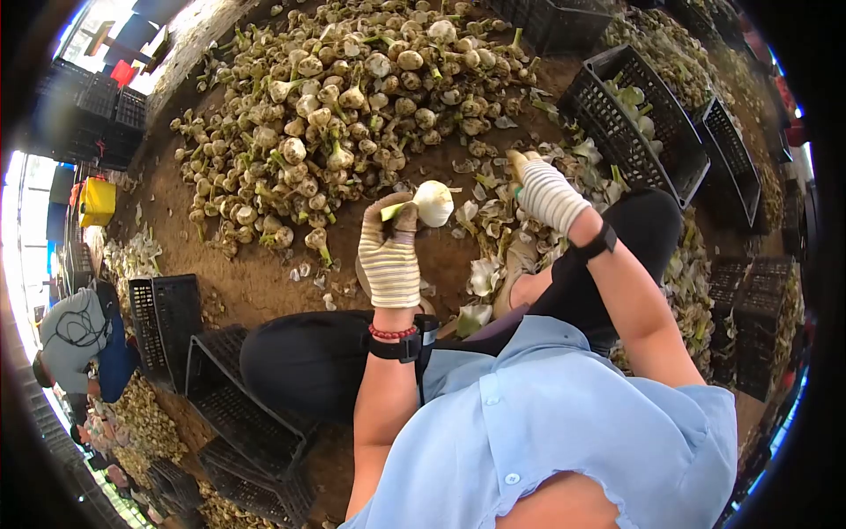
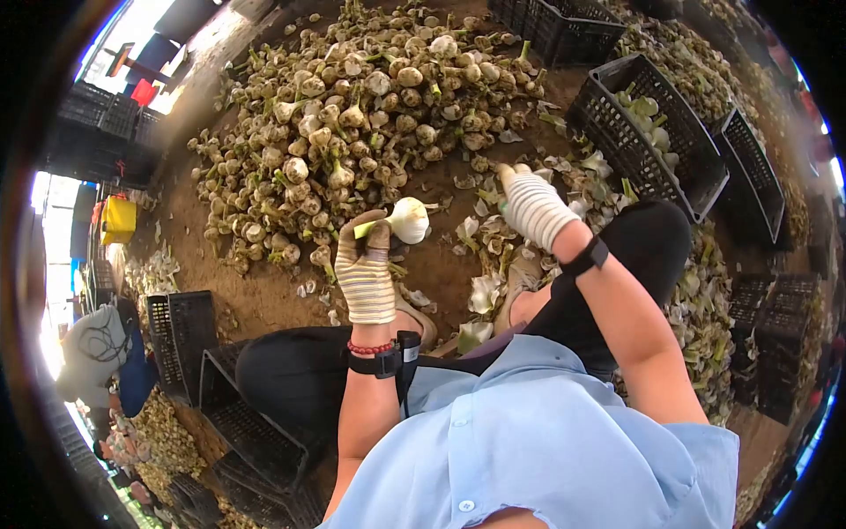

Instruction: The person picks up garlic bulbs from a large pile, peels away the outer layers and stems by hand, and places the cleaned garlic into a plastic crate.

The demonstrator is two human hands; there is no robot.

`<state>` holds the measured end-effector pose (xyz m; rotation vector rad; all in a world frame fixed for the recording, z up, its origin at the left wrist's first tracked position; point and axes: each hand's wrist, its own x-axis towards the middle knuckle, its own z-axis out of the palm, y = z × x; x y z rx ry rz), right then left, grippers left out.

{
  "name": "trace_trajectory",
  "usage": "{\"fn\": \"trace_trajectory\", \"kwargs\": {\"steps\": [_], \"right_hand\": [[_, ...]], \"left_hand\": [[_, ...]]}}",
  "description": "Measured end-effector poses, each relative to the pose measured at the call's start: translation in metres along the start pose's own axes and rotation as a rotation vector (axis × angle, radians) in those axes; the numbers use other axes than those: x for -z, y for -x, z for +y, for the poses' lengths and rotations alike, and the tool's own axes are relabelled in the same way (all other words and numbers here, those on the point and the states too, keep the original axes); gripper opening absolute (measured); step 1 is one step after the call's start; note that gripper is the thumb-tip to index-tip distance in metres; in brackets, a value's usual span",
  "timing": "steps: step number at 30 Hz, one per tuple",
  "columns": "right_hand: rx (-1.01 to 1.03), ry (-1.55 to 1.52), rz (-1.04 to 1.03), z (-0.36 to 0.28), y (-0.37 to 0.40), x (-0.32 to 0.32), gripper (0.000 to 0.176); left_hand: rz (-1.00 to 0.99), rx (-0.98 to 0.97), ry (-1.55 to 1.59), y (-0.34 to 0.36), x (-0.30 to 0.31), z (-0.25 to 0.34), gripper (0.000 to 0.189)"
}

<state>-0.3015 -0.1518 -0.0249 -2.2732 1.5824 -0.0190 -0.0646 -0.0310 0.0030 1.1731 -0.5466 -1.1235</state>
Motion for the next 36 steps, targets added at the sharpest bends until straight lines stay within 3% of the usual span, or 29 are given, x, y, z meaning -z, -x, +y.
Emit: {"fn": "trace_trajectory", "kwargs": {"steps": [2,4,7,9,13,16,17,18,20,22,23,24,26,27,28,29,30,32,34,35,36], "right_hand": [[0.195,-0.216,0.177,-0.040,0.016,0.029,0.034],[0.289,-0.342,0.305,-0.078,0.028,0.042,0.023],[0.301,-0.147,0.338,-0.104,0.034,0.038,0.018],[0.300,-0.087,0.360,-0.104,0.034,0.028,0.018],[0.250,-0.111,0.421,-0.091,0.022,0.017,0.014],[0.272,-0.201,0.500,-0.061,0.011,0.011,0.017],[0.071,-0.578,0.264,-0.048,0.008,0.009,0.022],[0.098,-0.244,0.226,-0.037,0.007,0.012,0.020],[0.024,-0.063,0.064,0.005,-0.008,-0.001,0.021],[-0.228,0.017,-0.326,0.006,-0.012,0.025,0.045],[-0.180,0.045,-0.288,0.004,-0.008,0.030,0.050],[-0.131,0.074,-0.248,0.001,-0.002,0.035,0.056],[0.076,-0.208,-0.015,-0.019,0.011,0.041,0.051],[0.156,-0.378,-0.100,-0.034,0.014,0.054,0.070],[0.367,-0.370,0.060,-0.041,0.015,0.043,0.073],[0.413,-0.518,-0.010,-0.053,0.014,0.047,0.076],[0.371,-0.633,-0.153,-0.055,0.006,0.035,0.072],[0.269,-0.579,-0.302,-0.040,-0.015,0.013,0.061],[-0.112,-0.780,-0.539,-0.023,-0.050,0.040,0.053],[-0.154,-1.084,-0.404,0.012,-0.080,0.029,0.042],[0.123,-0.409,-0.242,0.029,-0.110,0.058,0.026]], "left_hand": [[0.014,-0.282,-0.300,0.001,-0.009,-0.004,0.020],[0.040,-0.271,-0.309,0.004,-0.019,-0.007,0.018],[0.027,-0.380,-0.400,0.006,-0.027,-0.014,0.020],[0.007,-0.544,-0.676,0.009,-0.028,-0.011,0.022],[0.005,-0.504,-0.595,0.007,-0.021,-0.022,0.022],[-0.018,-0.369,-0.325,0.004,-0.017,-0.021,0.021],[-0.041,-0.355,-0.299,0.003,-0.016,-0.020,0.020],[-0.066,-0.341,-0.273,0.003,-0.015,-0.020,0.020],[-0.060,-0.324,-0.282,0.000,-0.009,-0.023,0.018],[0.025,-0.280,-0.227,-0.007,-0.003,-0.028,0.016],[0.051,-0.128,-0.181,-0.007,-0.002,-0.024,0.014],[0.051,-0.128,-0.178,-0.008,-0.002,-0.023,0.014],[0.014,-0.150,-0.301,-0.013,-0.005,-0.023,0.014],[-0.017,-0.153,-0.300,-0.017,-0.005,-0.029,0.016],[-0.056,-0.118,-0.202,-0.019,-0.010,-0.035,0.019],[-0.107,-0.117,-0.206,-0.020,-0.015,-0.036,0.021],[-0.157,-0.115,-0.210,-0.021,-0.020,-0.037,0.024],[-0.154,-0.072,-0.238,-0.020,-0.024,-0.038,0.046],[-0.137,0.009,-0.082,-0.026,-0.020,-0.041,0.053],[-0.129,0.007,-0.077,-0.030,-0.018,-0.045,0.053],[-0.096,0.009,-0.054,-0.033,-0.014,-0.050,0.053]]}}
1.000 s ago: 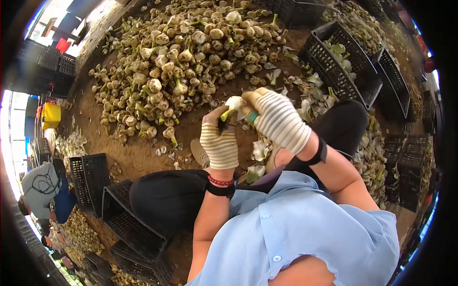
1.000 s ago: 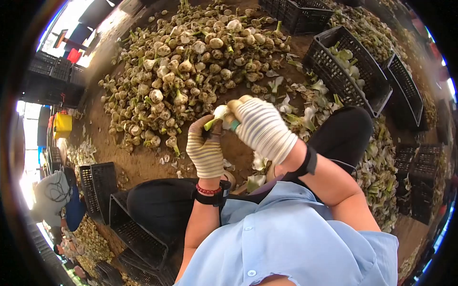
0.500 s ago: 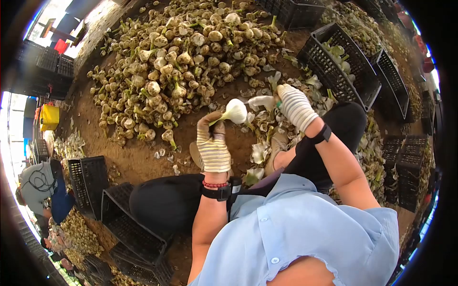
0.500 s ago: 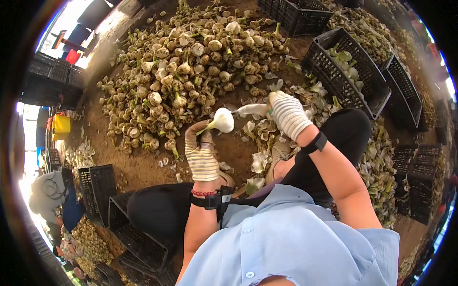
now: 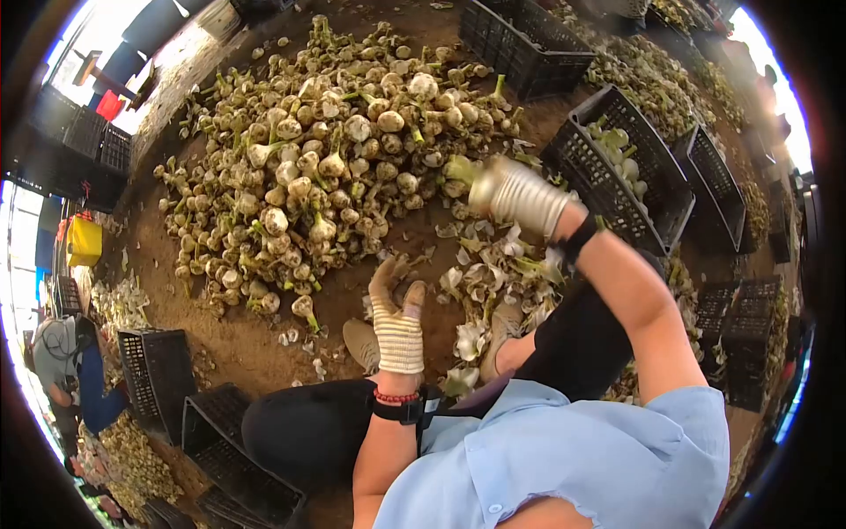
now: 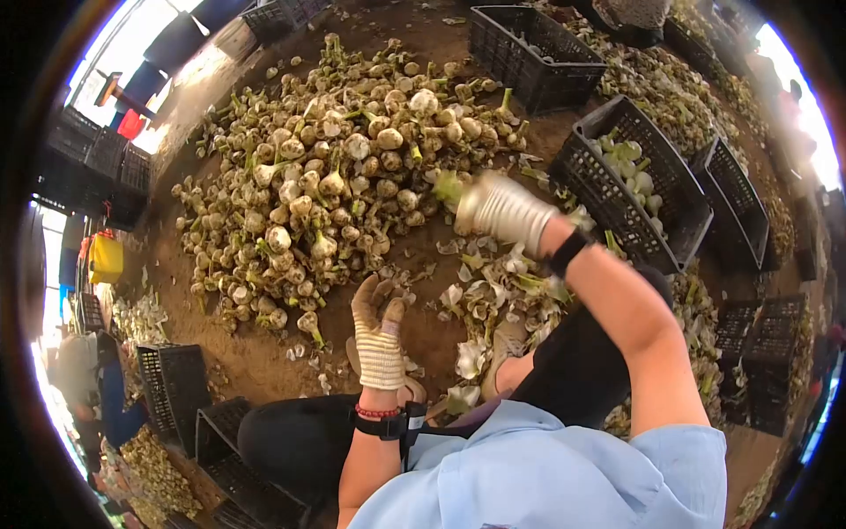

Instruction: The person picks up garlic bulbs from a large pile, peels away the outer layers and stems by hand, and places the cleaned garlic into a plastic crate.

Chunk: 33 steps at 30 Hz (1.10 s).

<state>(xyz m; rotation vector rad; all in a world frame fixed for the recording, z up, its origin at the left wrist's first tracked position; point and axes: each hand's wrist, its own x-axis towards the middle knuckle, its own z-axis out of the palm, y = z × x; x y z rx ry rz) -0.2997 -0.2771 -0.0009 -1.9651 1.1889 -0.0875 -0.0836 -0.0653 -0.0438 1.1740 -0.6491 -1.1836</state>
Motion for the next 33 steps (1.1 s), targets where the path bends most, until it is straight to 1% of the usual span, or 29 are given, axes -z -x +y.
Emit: {"fn": "trace_trajectory", "kwargs": {"steps": [1,2,4,6,7,8,9,10,11,12,13,14,16,17,18,20,21,22,23,24,26,27,28,30,31,32,33], "right_hand": [[0.048,-0.643,0.210,0.056,-0.036,0.019,0.020],[-0.109,-0.920,0.499,-0.003,-0.027,0.068,0.027],[0.190,-1.179,0.721,0.019,-0.052,0.116,0.039],[0.138,-1.045,0.939,0.014,-0.072,0.118,0.040],[-0.028,-0.834,0.830,0.013,-0.086,0.112,0.041],[0.047,-0.604,0.741,0.000,-0.092,0.088,0.042],[-0.012,-0.717,0.556,0.012,-0.128,0.065,0.035],[-0.115,-0.634,0.454,0.032,-0.172,0.033,0.039],[0.001,-0.145,0.330,-0.016,-0.152,0.022,0.044],[-0.030,-0.083,0.262,-0.024,-0.179,0.002,0.048],[0.004,0.029,0.289,-0.032,-0.200,-0.012,0.048],[0.033,0.188,0.429,-0.007,-0.243,-0.040,0.045],[-0.157,0.507,0.406,-0.032,-0.262,-0.041,0.043],[-0.189,0.668,0.309,-0.022,-0.285,-0.041,0.038],[-0.111,0.665,0.450,-0.020,-0.284,-0.043,0.037],[-0.101,0.643,0.383,-0.019,-0.281,-0.040,0.033],[0.078,0.522,0.580,-0.013,-0.266,-0.045,0.030],[0.078,0.424,0.586,-0.010,-0.255,-0.045,0.024],[0.123,0.257,0.596,-0.005,-0.242,-0.049,0.022],[0.168,0.089,0.595,-0.001,-0.228,-0.056,0.020],[0.273,0.149,0.685,-0.017,-0.170,-0.067,0.016],[0.341,0.014,0.625,-0.024,-0.142,-0.074,0.013],[0.260,-0.137,0.516,-0.022,-0.120,-0.090,0.014],[0.281,0.055,0.530,-0.016,-0.083,-0.119,0.022],[0.072,-0.235,0.361,-0.006,-0.072,-0.134,0.036],[-0.130,-0.328,0.225,0.007,-0.067,-0.144,0.055],[-0.182,-0.338,0.196,0.012,-0.052,-0.154,0.062]], "left_hand": [[0.034,0.003,0.021,-0.002,0.004,-0.004,0.053],[0.047,0.006,0.021,-0.003,0.005,-0.005,0.053],[0.050,0.096,0.081,-0.003,0.004,-0.007,0.053],[0.063,0.107,0.060,-0.006,0.004,-0.010,0.050],[0.087,0.129,0.063,-0.009,0.003,-0.012,0.048],[0.112,0.149,0.068,-0.011,0.003,-0.013,0.047],[0.116,0.158,0.030,-0.013,0.003,-0.012,0.045],[0.124,0.155,0.030,-0.015,0.003,-0.010,0.045],[0.129,0.156,0.033,-0.017,0.004,-0.008,0.045],[0.134,0.157,0.033,-0.017,0.005,-0.006,0.045],[0.155,0.154,0.016,-0.017,0.007,-0.005,0.043],[0.162,0.152,0.013,-0.018,0.009,-0.002,0.043],[0.194,0.132,0.004,-0.019,0.013,0.003,0.041],[0.249,0.052,0.013,-0.020,0.013,0.002,0.037],[0.255,0.044,0.013,-0.021,0.016,0.003,0.037],[0.287,0.082,0.062,-0.019,0.022,0.004,0.036],[0.291,0.075,0.072,-0.019,0.023,0.006,0.036],[0.282,0.112,0.116,-0.019,0.025,0.008,0.035],[0.275,0.149,0.160,-0.018,0.027,0.009,0.033],[0.283,0.144,0.169,-0.017,0.029,0.008,0.033],[0.270,0.136,0.183,-0.018,0.033,-0.004,0.038],[0.247,0.075,0.107,-0.021,0.035,-0.017,0.045],[0.212,0.093,0.254,-0.023,0.023,-0.006,0.052],[0.179,0.159,0.396,-0.024,0.032,-0.040,0.056],[0.214,0.124,0.414,-0.024,0.028,-0.030,0.056],[0.241,0.089,0.427,-0.023,0.023,-0.013,0.056],[0.256,0.007,0.404,-0.019,0.022,-0.001,0.052]]}}
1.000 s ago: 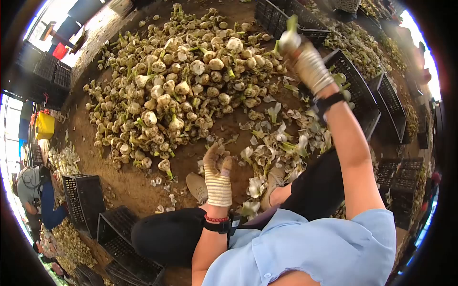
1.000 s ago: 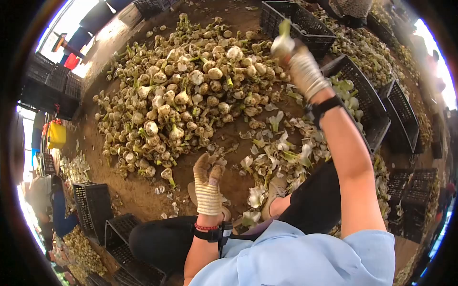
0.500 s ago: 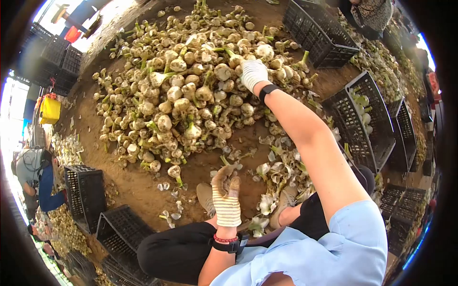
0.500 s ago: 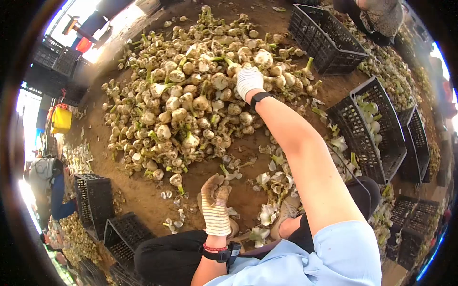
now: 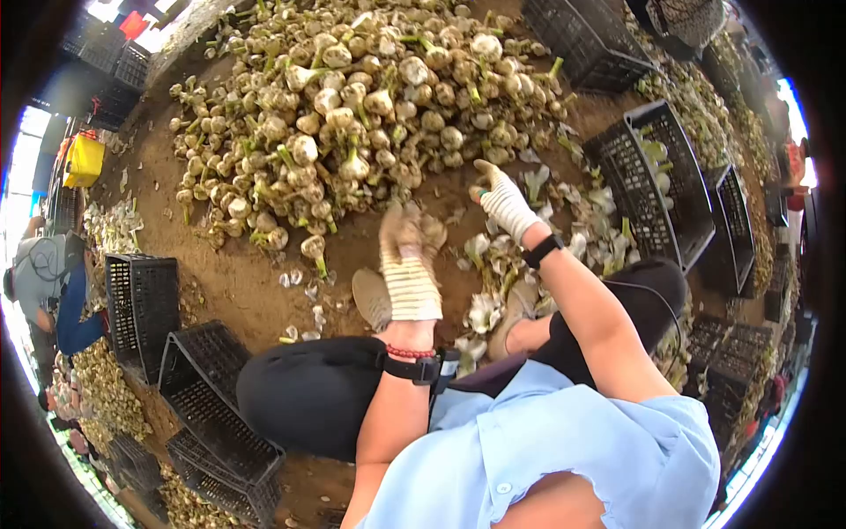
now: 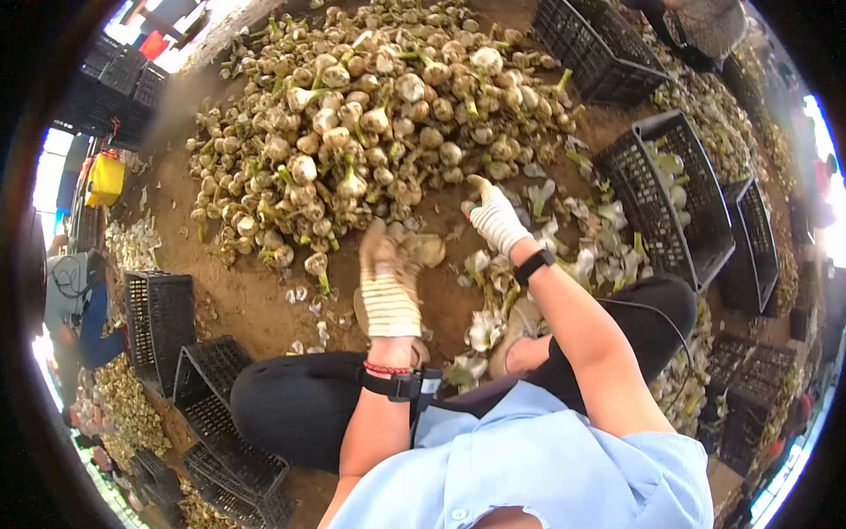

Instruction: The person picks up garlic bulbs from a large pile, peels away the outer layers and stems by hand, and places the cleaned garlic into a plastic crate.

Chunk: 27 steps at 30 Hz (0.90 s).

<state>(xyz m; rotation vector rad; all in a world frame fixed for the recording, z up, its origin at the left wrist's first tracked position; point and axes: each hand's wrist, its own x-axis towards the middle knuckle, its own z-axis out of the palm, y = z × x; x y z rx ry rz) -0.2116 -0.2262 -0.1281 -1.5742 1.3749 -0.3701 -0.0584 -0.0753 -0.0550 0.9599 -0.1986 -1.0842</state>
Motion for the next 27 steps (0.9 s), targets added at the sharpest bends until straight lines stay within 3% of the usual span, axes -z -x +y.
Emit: {"fn": "trace_trajectory", "kwargs": {"steps": [2,3,5,9,10,11,15,17,20,25,26,27], "right_hand": [[-0.022,0.179,-0.045,0.024,0.014,-0.014,0.079],[-0.110,0.125,-0.148,0.030,0.018,-0.022,0.083],[0.087,0.296,-0.203,0.057,0.025,-0.062,0.083],[0.304,0.728,-0.540,0.023,0.068,-0.119,0.078],[0.313,0.787,-0.617,0.022,0.076,-0.131,0.069],[0.369,0.901,-0.636,0.027,0.087,-0.137,0.050],[0.175,1.091,-0.610,0.049,0.110,-0.139,0.029],[0.102,1.201,-0.653,0.037,0.118,-0.118,0.033],[0.196,1.197,-0.772,0.041,0.128,-0.106,0.030],[0.393,1.097,-0.617,0.092,0.145,-0.117,0.020],[0.310,1.090,-0.656,0.091,0.138,-0.116,0.020],[0.274,0.945,-0.510,0.084,0.134,-0.107,0.022]], "left_hand": [[0.051,-0.050,0.016,0.005,0.000,0.023,0.045],[0.077,-0.078,-0.014,0.006,0.000,0.035,0.043],[0.144,-0.115,0.042,0.001,0.016,0.044,0.037],[0.297,-0.174,0.038,-0.002,0.030,0.052,0.032],[0.301,-0.175,0.030,-0.002,0.031,0.053,0.032],[0.312,-0.153,0.033,-0.002,0.033,0.055,0.028],[0.352,-0.140,0.032,0.002,0.039,0.059,0.021],[0.330,-0.105,0.036,0.002,0.045,0.053,0.025],[0.298,-0.048,0.036,0.010,0.037,0.053,0.030],[0.270,0.000,0.025,0.021,0.018,0.045,0.032],[0.221,0.021,-0.008,0.018,0.030,0.039,0.031],[0.182,0.035,-0.048,0.014,0.038,0.031,0.031]]}}
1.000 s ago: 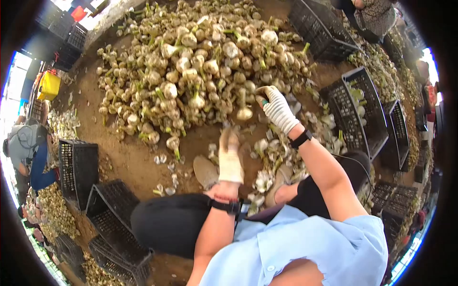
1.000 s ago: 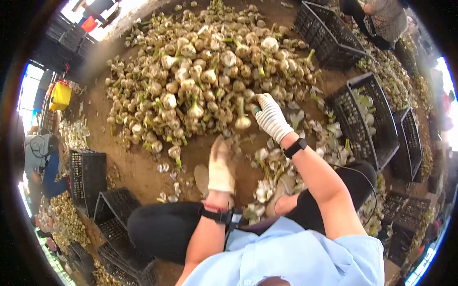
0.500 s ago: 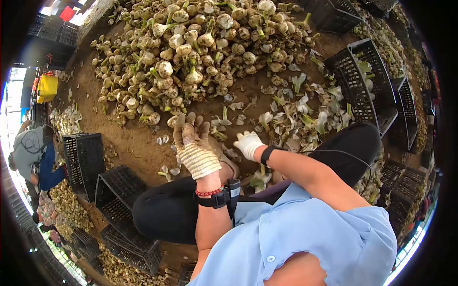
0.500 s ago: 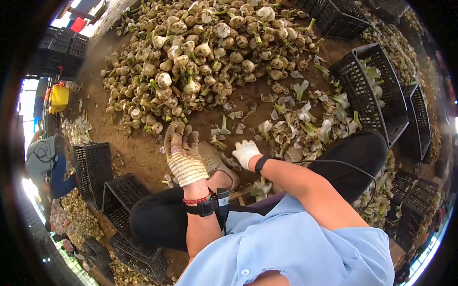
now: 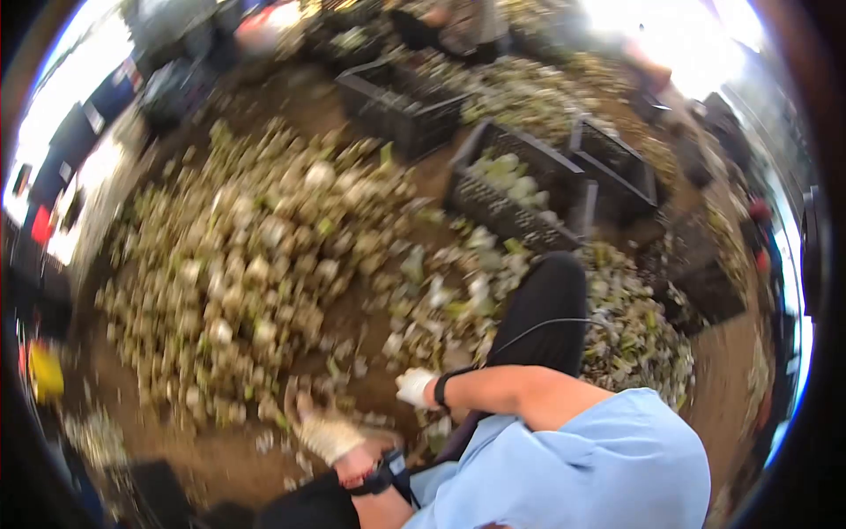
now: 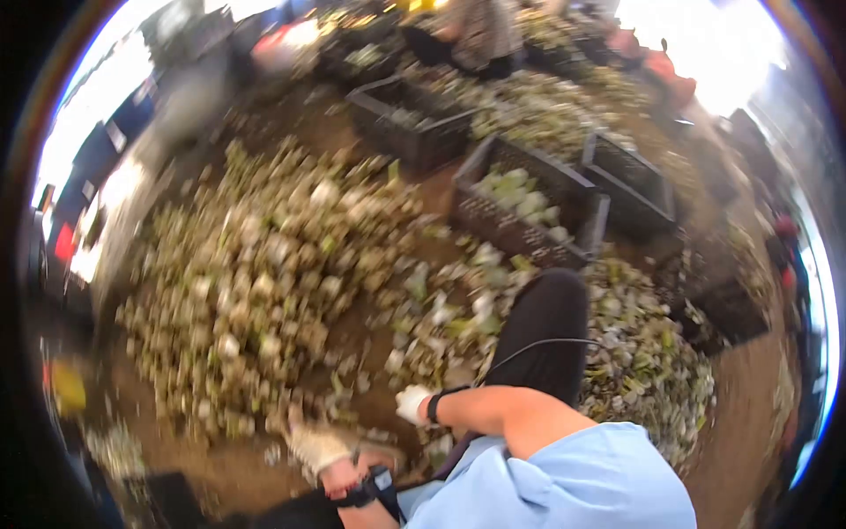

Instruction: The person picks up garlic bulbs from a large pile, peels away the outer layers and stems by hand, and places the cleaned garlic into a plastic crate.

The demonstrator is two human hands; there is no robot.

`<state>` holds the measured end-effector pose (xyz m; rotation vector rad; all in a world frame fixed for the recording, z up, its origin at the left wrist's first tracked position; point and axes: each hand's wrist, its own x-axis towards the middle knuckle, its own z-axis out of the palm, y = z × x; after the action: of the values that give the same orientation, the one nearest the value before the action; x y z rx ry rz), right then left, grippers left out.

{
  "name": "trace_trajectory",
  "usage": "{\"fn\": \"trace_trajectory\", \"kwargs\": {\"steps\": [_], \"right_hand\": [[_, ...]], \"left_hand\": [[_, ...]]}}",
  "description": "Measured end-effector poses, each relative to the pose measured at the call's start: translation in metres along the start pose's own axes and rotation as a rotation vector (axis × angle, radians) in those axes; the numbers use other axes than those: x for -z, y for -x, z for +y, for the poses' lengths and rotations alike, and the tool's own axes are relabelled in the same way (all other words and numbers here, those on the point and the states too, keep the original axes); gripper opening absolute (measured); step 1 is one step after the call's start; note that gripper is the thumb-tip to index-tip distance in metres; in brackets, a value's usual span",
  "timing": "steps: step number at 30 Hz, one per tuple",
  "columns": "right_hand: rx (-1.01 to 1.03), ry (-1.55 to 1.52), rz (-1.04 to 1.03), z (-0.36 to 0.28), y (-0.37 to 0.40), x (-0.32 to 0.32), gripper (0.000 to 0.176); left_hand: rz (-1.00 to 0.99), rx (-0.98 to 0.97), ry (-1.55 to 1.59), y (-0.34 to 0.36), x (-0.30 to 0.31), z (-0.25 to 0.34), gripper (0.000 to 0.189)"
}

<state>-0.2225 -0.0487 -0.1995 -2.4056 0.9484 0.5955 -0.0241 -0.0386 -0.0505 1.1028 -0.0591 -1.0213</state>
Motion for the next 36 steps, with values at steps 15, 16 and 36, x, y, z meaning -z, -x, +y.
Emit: {"fn": "trace_trajectory", "kwargs": {"steps": [15,16,36], "right_hand": [[0.220,-1.369,0.658,-0.031,0.137,0.221,0.046],[0.203,-1.438,0.658,-0.030,0.136,0.213,0.051],[0.085,-0.795,0.774,-0.036,0.130,0.207,0.037]], "left_hand": [[-0.487,-0.217,-0.437,0.062,-0.062,0.006,0.068],[-0.479,-0.276,-0.465,0.056,-0.053,-0.001,0.075],[-0.464,-1.030,-0.836,0.078,-0.040,0.004,0.069]]}}
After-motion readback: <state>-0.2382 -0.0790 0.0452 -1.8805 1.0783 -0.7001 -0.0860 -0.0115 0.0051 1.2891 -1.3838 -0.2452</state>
